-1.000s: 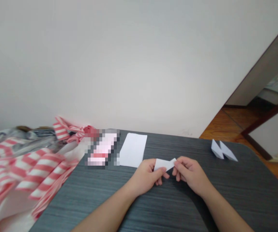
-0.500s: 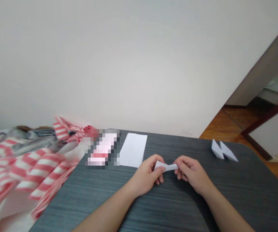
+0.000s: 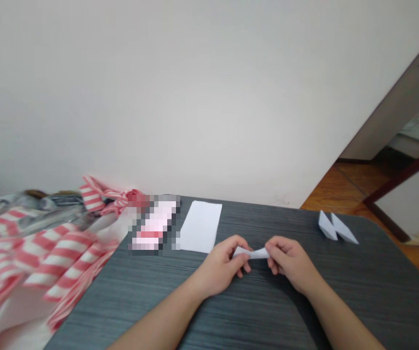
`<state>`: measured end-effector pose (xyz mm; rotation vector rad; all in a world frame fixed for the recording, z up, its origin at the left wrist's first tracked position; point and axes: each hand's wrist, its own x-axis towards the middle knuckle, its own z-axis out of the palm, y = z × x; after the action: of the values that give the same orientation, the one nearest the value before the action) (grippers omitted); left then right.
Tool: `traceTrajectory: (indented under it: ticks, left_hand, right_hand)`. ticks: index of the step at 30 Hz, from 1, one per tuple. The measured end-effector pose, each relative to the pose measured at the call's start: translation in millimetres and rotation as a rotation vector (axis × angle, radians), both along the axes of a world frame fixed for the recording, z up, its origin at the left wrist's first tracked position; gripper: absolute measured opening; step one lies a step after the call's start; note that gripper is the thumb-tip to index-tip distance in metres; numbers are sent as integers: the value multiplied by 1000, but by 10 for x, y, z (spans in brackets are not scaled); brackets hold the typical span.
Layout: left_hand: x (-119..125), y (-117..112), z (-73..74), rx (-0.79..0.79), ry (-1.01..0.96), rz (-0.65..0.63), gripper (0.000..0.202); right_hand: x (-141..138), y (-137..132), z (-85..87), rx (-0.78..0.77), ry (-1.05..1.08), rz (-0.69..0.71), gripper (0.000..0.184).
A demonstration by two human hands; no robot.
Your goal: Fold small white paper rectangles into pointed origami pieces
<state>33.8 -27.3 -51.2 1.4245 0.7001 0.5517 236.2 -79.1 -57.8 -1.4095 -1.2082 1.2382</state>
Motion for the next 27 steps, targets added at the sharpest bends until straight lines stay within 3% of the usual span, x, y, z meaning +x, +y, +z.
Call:
traceTrajectory:
  ticks: [11,20,27]
  left_hand:
    - [-29,-3,58,198,134,-18,19]
    - [20,1,6,53,102,54,26]
    - [20,7,16,27,90,65,26]
  right_hand:
    - [-18,44,-19,-44,38,-58,31]
    - [-43,34,-18,98,61,-48,22]
    - [-59,11,-38,166,-56,-14,13]
